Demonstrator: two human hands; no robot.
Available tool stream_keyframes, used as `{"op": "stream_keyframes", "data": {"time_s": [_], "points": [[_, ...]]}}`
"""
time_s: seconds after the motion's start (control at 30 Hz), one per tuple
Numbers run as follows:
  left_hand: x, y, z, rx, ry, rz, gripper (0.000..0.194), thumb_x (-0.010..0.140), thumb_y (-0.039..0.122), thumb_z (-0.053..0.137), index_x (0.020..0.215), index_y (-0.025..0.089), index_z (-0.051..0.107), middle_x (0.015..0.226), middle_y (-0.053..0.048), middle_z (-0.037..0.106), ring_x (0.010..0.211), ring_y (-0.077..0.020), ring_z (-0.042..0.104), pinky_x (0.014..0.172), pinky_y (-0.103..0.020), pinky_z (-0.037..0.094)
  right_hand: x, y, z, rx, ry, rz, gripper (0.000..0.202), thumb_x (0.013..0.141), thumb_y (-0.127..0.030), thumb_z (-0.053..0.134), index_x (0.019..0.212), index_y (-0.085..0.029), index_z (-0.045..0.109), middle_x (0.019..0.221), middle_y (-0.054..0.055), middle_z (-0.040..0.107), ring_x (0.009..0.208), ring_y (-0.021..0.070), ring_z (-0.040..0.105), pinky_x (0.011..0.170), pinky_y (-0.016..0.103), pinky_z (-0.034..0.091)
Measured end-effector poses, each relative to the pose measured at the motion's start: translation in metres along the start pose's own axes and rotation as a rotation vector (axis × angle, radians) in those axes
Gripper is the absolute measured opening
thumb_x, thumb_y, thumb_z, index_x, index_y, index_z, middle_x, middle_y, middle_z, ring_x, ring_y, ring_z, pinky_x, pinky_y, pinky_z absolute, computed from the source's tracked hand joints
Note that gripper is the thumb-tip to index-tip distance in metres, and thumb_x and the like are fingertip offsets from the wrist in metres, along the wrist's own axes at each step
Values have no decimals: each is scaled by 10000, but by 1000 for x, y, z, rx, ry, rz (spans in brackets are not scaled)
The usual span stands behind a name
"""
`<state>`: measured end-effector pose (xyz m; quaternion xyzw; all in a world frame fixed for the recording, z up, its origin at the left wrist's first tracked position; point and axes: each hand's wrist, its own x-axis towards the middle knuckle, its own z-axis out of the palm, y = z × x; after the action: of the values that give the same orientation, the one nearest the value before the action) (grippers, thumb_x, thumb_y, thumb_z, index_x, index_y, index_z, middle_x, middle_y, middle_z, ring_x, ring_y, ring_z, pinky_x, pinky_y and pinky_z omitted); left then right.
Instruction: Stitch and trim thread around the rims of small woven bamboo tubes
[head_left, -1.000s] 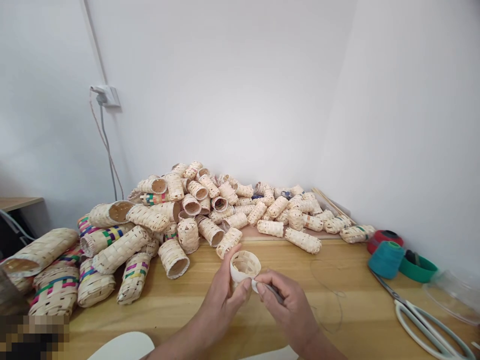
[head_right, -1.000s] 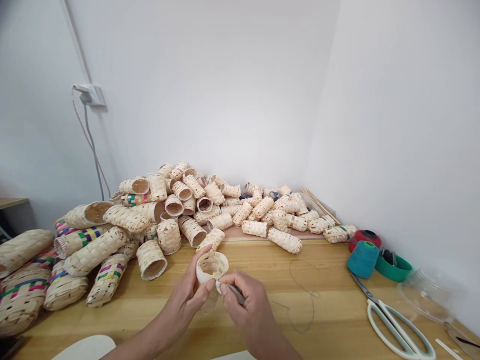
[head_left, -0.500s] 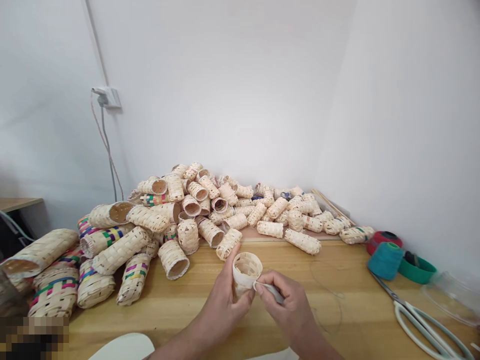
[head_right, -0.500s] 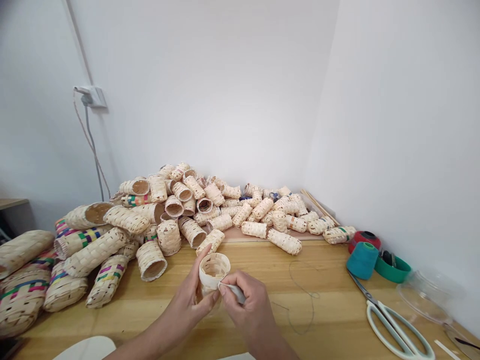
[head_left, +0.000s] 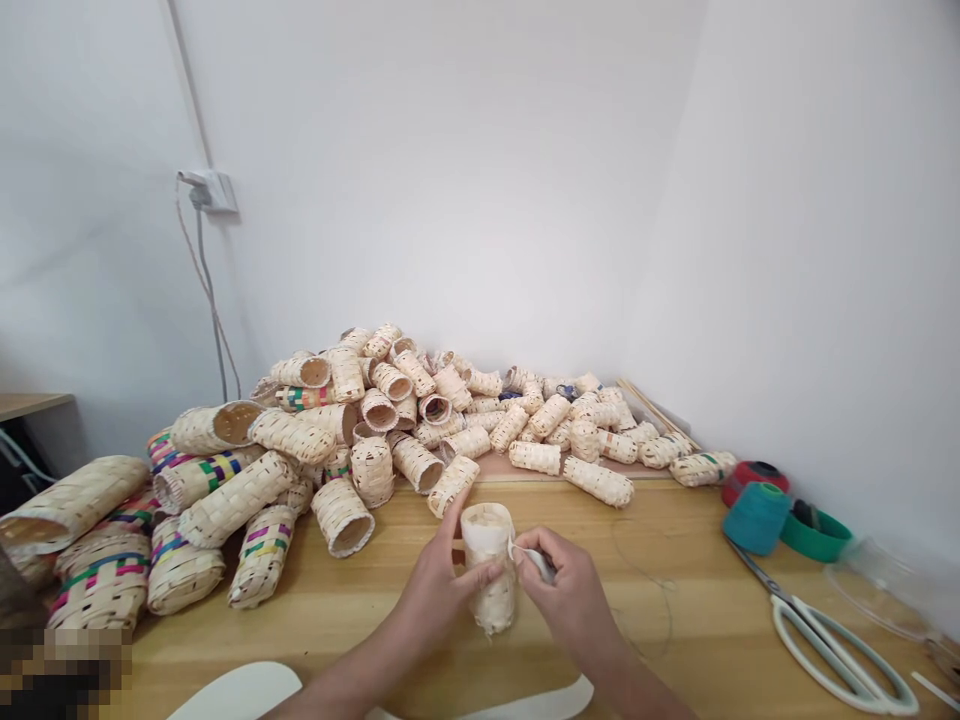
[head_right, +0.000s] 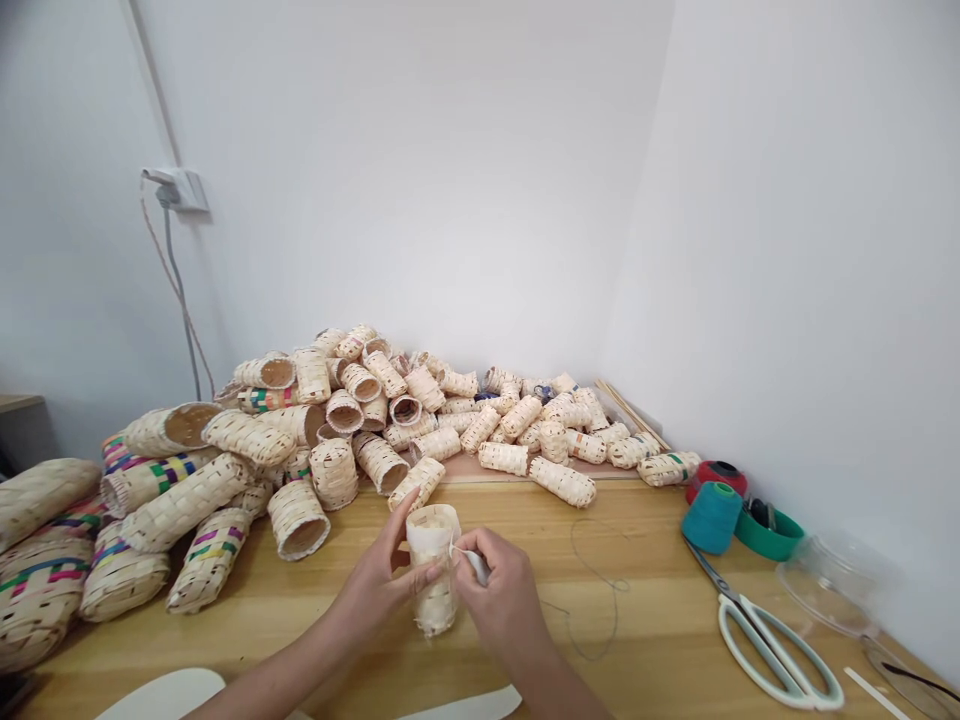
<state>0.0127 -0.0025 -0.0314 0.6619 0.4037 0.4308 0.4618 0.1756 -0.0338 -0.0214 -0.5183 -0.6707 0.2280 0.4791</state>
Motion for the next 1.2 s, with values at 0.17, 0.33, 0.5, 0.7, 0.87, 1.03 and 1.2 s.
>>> {"op": "stream_keyframes", "data": {"time_s": [0.17,0.33,0.5,0.7,0.87,1.03,1.2], "points": [[4,0,-9,197,222,181,681,723,276,662,1332,190,371,1335,-148,461,1179,-283,467,955,-429,393,3,5,-2,-38,31,5,146,768,-257,462,661,-177,520,590,-31,489,546,113,428,512,203,320],[-7,19,-11,384,231,424,173,842,281,517,866,179,654,896,-74,652,891,-213,590,810,-317,439,3,9,-2,-75,38,-8,154,777,-258,462,659,-180,522,559,-37,477,517,112,424,485,204,307],[-13,18,5,295,-49,160,269,835,229,471,690,149,684,596,-11,606,566,-128,518,547,-205,381,1,8,1,-139,43,-100,167,793,-237,470,662,-175,553,602,-13,569,563,126,508,547,214,360],[-11,9,10,115,-59,-37,273,797,292,487,734,137,702,610,-10,582,489,-103,441,450,-186,334,-4,5,3,-210,19,-187,154,806,-198,481,687,-179,575,628,-1,602,570,128,537,551,217,383],[-11,15,11,-14,-58,-91,293,771,341,519,671,127,692,529,-3,522,480,-114,441,440,-196,354,-7,7,3,-336,23,-358,183,858,-180,461,715,-180,575,647,15,601,596,143,566,573,240,398],[-9,18,7,-162,-26,-76,288,731,388,603,680,122,700,592,-23,602,539,-122,485,515,-215,393,-8,1,2,-461,-70,-492,222,884,-135,396,918,-171,613,767,73,633,680,187,597,622,286,458],[-6,24,0,-337,46,-90,269,626,365,728,762,134,713,681,-27,675,628,-148,545,633,-248,433,-14,-8,5,-456,-194,-440,450,814,-122,433,1262,-124,482,1051,145,646,921,254,616,782,366,500]]}}
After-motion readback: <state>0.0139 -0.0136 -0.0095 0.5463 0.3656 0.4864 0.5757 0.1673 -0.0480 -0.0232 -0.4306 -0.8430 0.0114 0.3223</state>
